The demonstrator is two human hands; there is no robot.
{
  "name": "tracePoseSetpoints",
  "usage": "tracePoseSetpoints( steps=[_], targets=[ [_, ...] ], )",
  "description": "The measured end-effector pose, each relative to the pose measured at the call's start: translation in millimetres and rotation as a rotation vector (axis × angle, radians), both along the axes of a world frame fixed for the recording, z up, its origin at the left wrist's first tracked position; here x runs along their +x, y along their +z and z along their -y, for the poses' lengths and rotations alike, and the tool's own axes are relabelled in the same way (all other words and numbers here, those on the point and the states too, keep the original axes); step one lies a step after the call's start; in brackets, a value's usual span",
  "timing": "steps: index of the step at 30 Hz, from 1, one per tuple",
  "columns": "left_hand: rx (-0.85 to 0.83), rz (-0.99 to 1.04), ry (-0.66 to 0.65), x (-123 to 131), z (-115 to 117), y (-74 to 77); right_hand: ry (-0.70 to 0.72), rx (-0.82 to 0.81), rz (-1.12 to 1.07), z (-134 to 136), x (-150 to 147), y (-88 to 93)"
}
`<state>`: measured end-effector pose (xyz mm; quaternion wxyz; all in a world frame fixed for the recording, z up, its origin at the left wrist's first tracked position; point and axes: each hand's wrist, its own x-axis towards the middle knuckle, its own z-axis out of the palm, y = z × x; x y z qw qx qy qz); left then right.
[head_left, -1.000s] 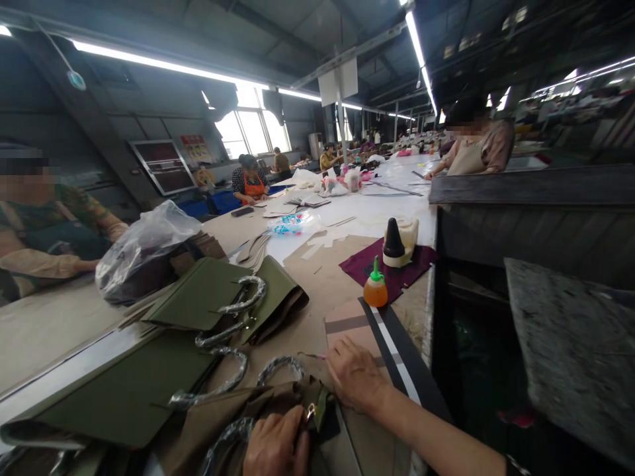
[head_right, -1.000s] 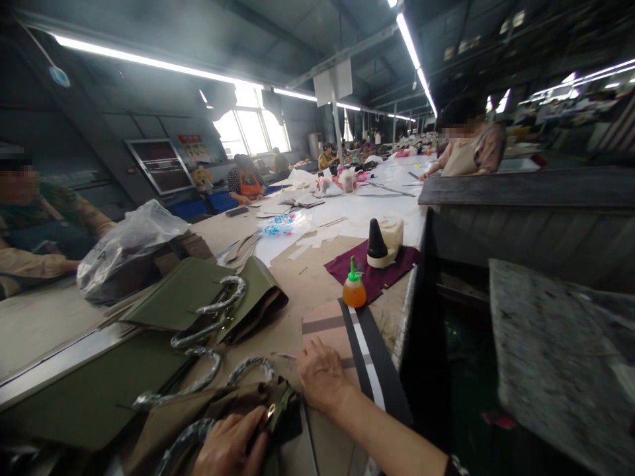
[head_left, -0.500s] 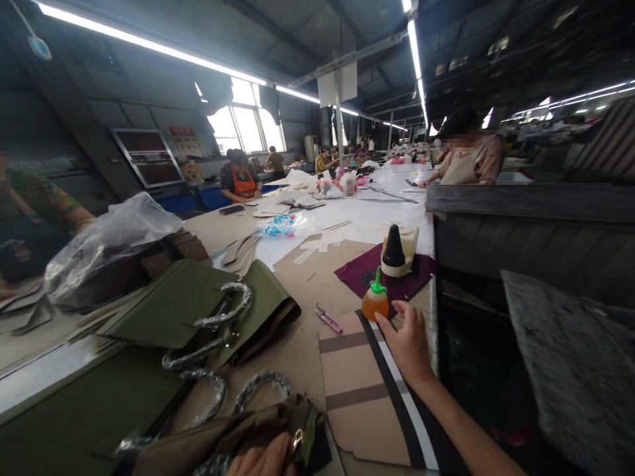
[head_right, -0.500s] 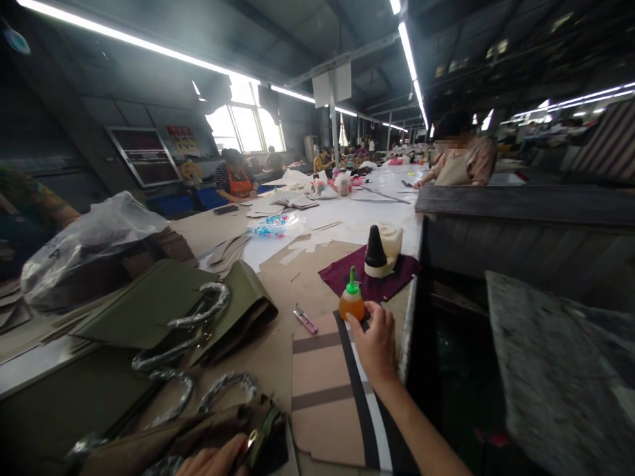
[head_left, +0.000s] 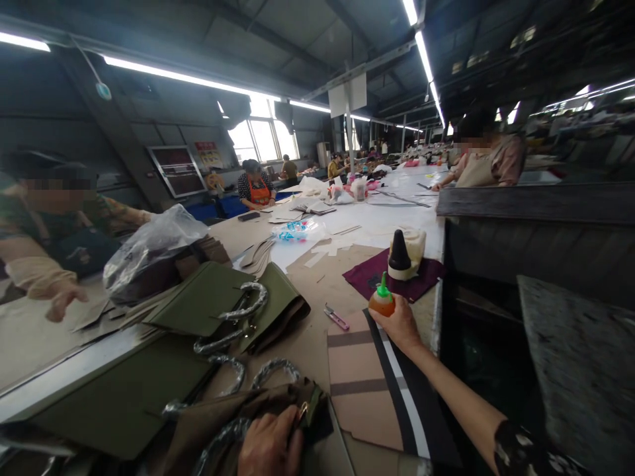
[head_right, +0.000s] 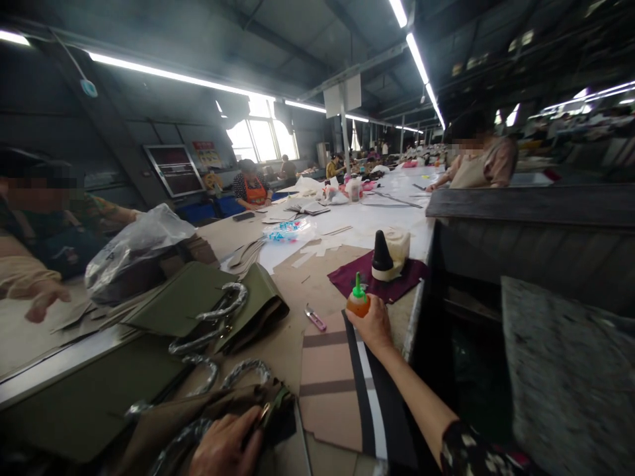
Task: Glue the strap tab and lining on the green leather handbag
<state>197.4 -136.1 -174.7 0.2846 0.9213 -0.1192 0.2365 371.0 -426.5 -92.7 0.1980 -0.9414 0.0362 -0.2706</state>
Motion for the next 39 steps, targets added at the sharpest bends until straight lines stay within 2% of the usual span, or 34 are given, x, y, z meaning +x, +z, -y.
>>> tracePoseSetpoints(
  steps=[6,9,12,17,20,23,26,29,33,36,39],
  targets=[
    [-0.003,-0.115,0.032,-3.2,2.1,9.1,-0.006,0.023,0.098,1.0,-16.4,16.0],
    [-0.016,-0.108,0.080,-5.7,3.6,9.7,-0.019,0.028,0.131,4.3,-24.6,12.5],
    [-0.007,-0.079,0.107,-11.7,-4.9,12.6,0.007,0.006,0.156,5.2,-34.0,4.6],
    [-0.003,-0.006,0.060,-22.0,-21.7,31.1,0.117,-0.046,0.156,2.7,-45.0,-2.1],
    [-0.060,-0.052,0.046,-13.8,-8.9,48.8,0.149,-0.051,0.153,2.4,-46.8,-1.0],
    [-0.085,-0.266,-0.028,8.5,19.3,65.9,0.162,-0.046,0.143,3.4,-47.4,0.5],
    [-0.055,-0.395,-0.105,34.2,46.2,75.2,0.165,-0.042,0.112,4.4,-48.4,0.9],
    [-0.059,-0.444,-0.158,51.4,61.2,74.2,0.151,-0.033,0.079,4.2,-50.0,1.5],
    [-0.085,-0.481,-0.230,57.6,66.5,66.6,0.167,0.002,0.040,0.6,-55.0,9.2],
    [-0.083,-0.520,-0.256,57.9,67.0,63.5,0.213,0.055,-0.011,-5.1,-62.5,24.9],
    [-0.073,-0.593,-0.257,61.3,64.7,65.9,0.254,0.108,-0.080,-11.8,-74.4,50.6]
  ],
)
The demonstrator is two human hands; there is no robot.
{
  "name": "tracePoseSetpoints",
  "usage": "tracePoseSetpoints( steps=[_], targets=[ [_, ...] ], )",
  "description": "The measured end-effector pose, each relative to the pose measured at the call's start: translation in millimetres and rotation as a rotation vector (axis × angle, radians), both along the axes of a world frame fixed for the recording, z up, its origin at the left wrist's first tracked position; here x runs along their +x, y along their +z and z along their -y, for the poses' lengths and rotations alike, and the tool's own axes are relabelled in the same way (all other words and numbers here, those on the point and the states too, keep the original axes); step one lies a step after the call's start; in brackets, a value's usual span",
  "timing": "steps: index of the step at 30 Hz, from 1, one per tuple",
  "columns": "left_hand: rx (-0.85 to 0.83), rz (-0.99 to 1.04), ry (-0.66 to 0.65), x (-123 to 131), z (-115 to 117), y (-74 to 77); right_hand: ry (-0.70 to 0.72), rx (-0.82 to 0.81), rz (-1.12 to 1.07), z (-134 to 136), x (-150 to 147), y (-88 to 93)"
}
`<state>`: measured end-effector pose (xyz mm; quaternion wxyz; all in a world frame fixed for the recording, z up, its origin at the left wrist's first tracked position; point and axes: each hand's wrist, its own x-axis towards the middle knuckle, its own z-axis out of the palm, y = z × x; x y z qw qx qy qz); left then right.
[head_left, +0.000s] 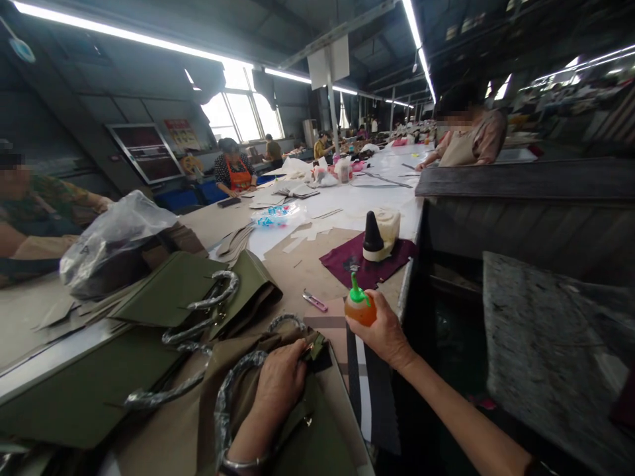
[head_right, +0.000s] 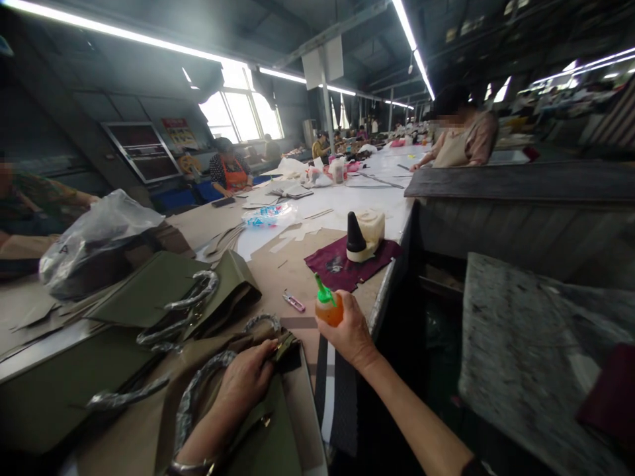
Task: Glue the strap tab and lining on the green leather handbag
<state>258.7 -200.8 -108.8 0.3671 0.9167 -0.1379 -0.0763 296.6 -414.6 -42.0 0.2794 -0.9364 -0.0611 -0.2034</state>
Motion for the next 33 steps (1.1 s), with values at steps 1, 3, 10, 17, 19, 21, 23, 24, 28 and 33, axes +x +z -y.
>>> tracePoseSetpoints(
  steps=[1,3,10,17,19,21,23,24,28,33],
  targets=[
    [0.003,-0.026,0.003,2.3,-1.7,1.9,0.001,0.044,-0.055,-2.2,-5.4,10.3],
    [-0.008,-0.067,0.011,8.5,-6.4,6.5,-0.004,0.240,-0.230,-6.0,-18.6,32.1],
    [-0.131,-0.215,-0.056,41.6,-24.4,15.1,0.119,0.832,-0.912,4.6,-77.5,83.0],
    [-0.149,-0.287,-0.156,53.2,-29.5,25.0,-0.013,0.451,-0.974,31.4,-107.2,80.0],
    [-0.152,-0.278,-0.151,46.4,-31.7,29.1,0.014,0.353,-0.957,38.8,-107.3,76.7],
    [-0.157,-0.263,-0.149,37.6,-35.2,31.7,0.057,0.239,-0.962,45.0,-104.4,74.8],
    [-0.163,-0.250,-0.153,29.6,-39.3,32.3,0.085,0.149,-0.981,47.9,-99.4,74.9],
    [-0.166,-0.243,-0.156,26.4,-41.2,32.0,0.091,0.124,-0.985,47.9,-96.3,75.4],
    [-0.157,-0.218,-0.146,18.6,-45.3,29.1,0.113,0.120,-0.965,41.0,-81.3,75.3],
    [-0.135,-0.195,-0.117,12.6,-43.8,24.8,0.125,0.042,-0.948,32.9,-60.6,69.5]
  ],
)
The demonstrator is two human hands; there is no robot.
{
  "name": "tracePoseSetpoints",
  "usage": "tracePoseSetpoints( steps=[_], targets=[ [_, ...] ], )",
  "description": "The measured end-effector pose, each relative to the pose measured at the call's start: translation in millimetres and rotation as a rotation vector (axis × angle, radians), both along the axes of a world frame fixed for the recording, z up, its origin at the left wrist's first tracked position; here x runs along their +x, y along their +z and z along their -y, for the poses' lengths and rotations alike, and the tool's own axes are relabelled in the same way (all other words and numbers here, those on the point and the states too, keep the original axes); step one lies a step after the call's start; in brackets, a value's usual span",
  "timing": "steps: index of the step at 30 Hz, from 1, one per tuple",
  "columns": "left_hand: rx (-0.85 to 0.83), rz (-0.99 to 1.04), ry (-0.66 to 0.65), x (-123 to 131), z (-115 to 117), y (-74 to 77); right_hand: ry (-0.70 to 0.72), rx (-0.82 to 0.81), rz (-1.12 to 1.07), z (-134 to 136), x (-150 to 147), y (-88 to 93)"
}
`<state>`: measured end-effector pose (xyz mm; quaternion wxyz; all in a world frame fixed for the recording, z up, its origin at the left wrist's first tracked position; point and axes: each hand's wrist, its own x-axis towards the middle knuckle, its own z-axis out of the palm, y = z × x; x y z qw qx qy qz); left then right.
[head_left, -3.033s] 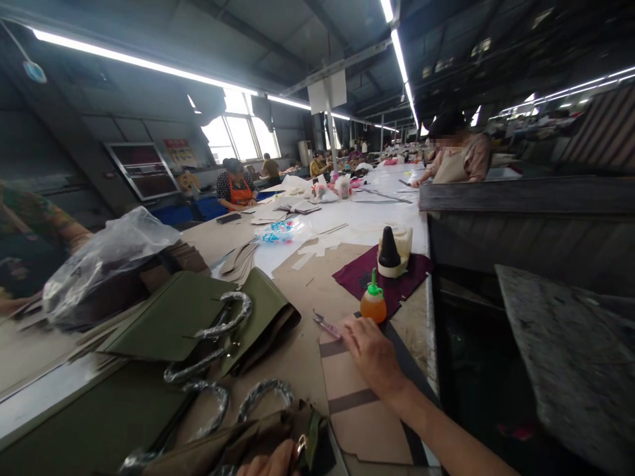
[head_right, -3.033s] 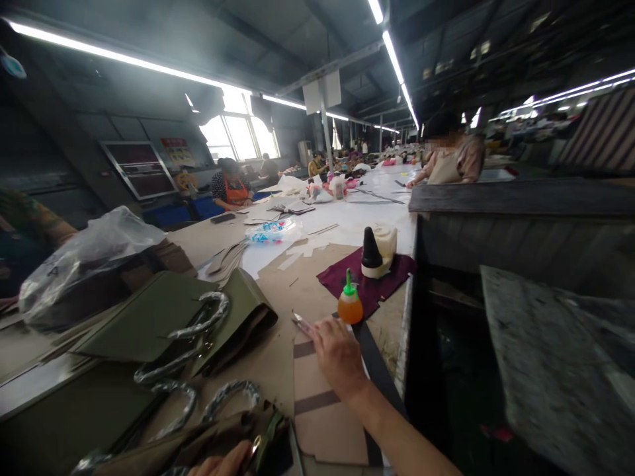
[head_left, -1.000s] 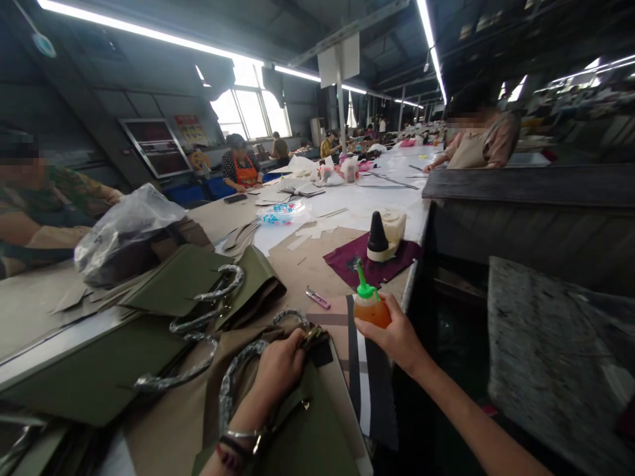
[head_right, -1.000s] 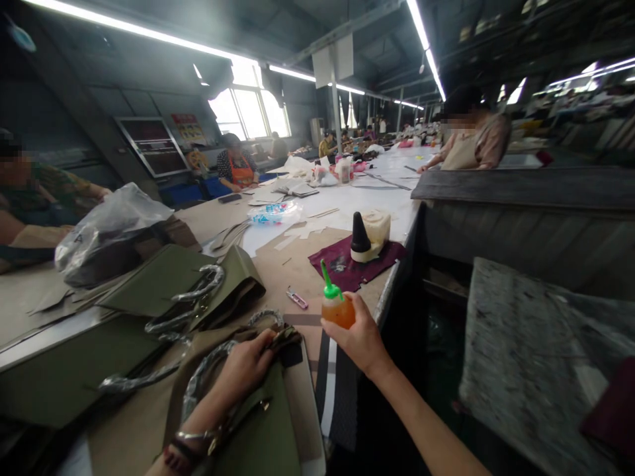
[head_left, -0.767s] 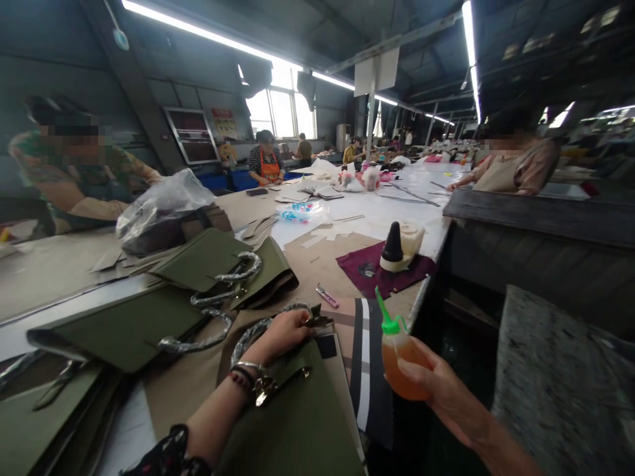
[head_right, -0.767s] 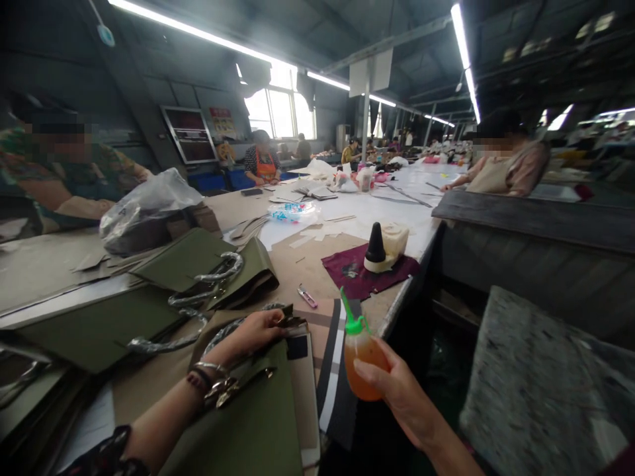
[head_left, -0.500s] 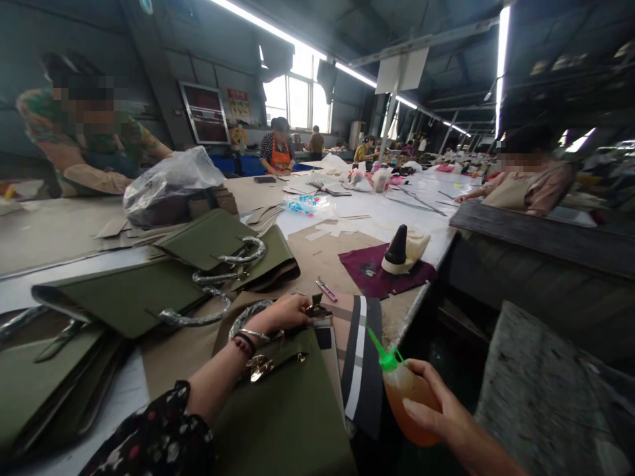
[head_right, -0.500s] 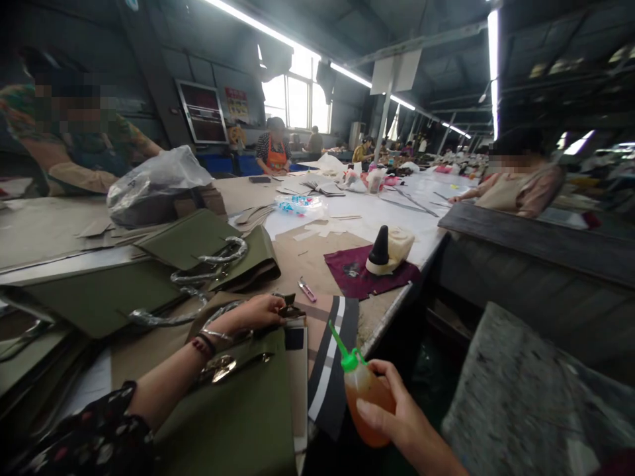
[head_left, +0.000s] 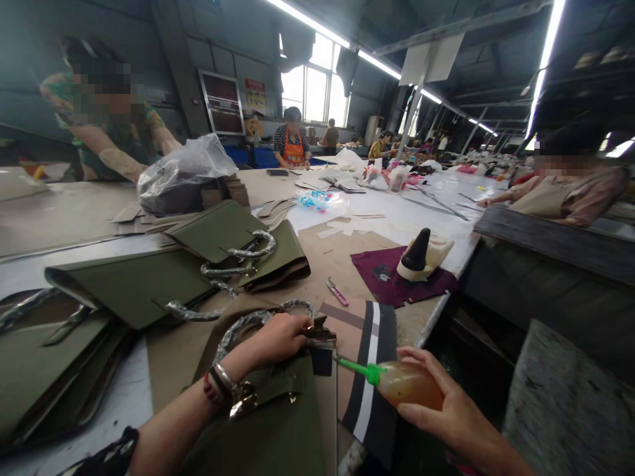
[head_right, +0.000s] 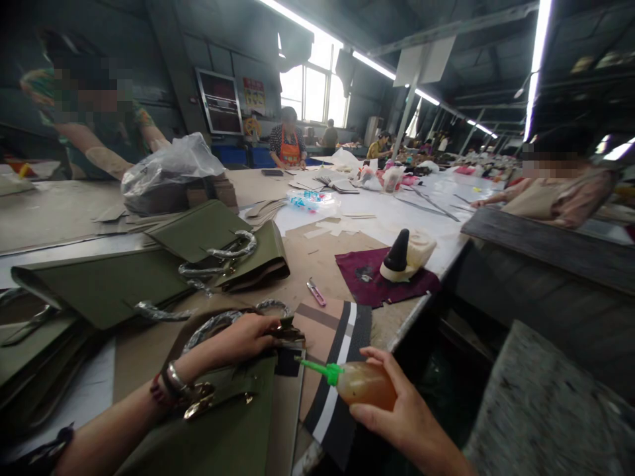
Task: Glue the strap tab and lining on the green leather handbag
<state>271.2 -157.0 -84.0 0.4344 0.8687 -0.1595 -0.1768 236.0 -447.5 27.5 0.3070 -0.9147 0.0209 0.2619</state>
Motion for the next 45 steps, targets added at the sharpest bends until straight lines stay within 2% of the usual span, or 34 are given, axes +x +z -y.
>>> tracePoseSetpoints(
  steps=[7,13,20,25,28,37,45],
  targets=[
    [0.036,0.048,0.059,-3.4,4.9,-7.7,-0.044,0.078,-0.048,-4.3,17.4,-6.0],
    [0.008,0.051,0.071,-6.1,1.4,-15.2,-0.052,0.031,-0.004,-9.9,21.0,-11.7],
    [-0.035,0.054,0.068,-1.6,2.7,-20.6,0.102,-0.078,0.236,-7.2,21.4,-18.0],
    [-0.015,0.000,0.060,3.8,2.3,-16.2,0.345,-0.146,0.438,-6.4,24.1,-16.0],
    [-0.014,-0.013,0.051,5.8,1.9,-14.7,0.446,-0.175,0.476,-8.6,26.4,-12.9],
    [-0.020,-0.019,0.041,6.2,2.5,-15.4,0.530,-0.191,0.349,-11.9,34.9,-5.5],
    [-0.004,-0.024,0.033,7.5,2.2,-15.3,0.541,-0.152,0.369,-15.5,41.2,-5.4]
  ],
)
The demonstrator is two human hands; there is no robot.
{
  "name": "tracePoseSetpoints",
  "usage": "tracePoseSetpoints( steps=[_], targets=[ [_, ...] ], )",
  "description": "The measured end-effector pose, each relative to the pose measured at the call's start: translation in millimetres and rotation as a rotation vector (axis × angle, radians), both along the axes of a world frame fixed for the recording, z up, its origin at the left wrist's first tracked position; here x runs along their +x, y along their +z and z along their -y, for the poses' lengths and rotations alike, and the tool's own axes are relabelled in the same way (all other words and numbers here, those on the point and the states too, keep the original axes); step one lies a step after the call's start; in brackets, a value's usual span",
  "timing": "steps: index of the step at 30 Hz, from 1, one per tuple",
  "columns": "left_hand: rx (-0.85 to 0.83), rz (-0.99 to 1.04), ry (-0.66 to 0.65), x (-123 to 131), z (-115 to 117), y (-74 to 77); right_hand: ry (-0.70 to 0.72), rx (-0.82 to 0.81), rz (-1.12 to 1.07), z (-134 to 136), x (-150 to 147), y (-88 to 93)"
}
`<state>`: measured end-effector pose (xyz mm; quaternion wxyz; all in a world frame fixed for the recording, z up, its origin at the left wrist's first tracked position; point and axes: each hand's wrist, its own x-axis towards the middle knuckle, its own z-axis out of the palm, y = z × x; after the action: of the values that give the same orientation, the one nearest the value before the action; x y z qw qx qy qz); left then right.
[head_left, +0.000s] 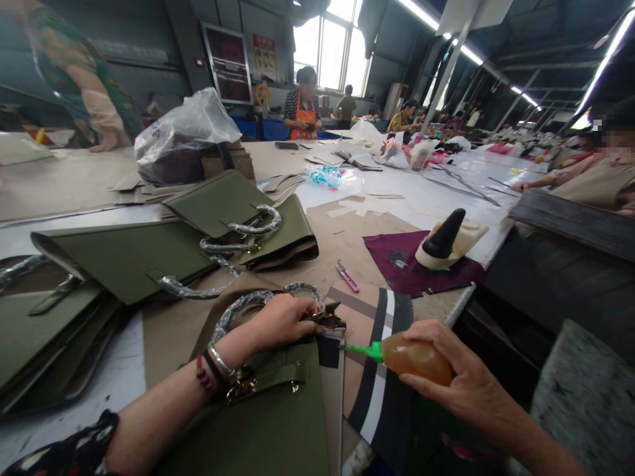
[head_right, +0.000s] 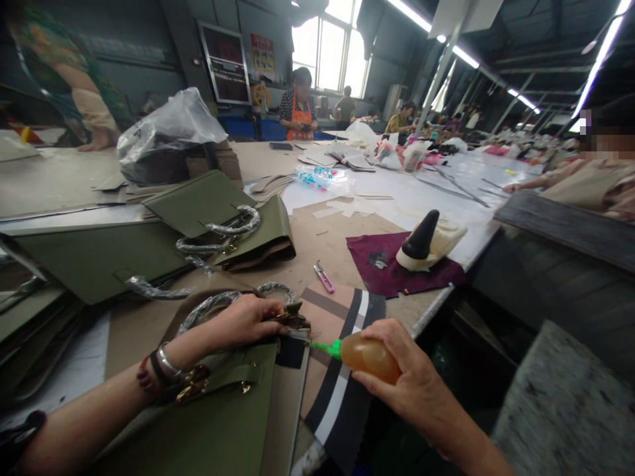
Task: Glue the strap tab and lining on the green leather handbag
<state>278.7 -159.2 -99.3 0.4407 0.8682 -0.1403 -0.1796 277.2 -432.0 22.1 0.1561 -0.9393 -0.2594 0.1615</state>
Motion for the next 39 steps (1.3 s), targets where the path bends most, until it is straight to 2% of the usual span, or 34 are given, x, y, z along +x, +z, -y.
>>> tracePoseSetpoints(
  steps=[16,29,39],
  targets=[
    [0.000,0.002,-0.007,1.3,-0.5,-0.1,0.099,0.035,0.030,-1.4,6.8,5.5],
    [0.014,-0.001,-0.018,1.1,-0.2,-1.4,0.003,0.010,-0.152,1.8,-3.2,6.7],
    [0.028,-0.010,-0.036,-0.7,-0.8,5.5,-0.038,0.087,-0.264,16.1,-23.8,-0.2]
  ],
)
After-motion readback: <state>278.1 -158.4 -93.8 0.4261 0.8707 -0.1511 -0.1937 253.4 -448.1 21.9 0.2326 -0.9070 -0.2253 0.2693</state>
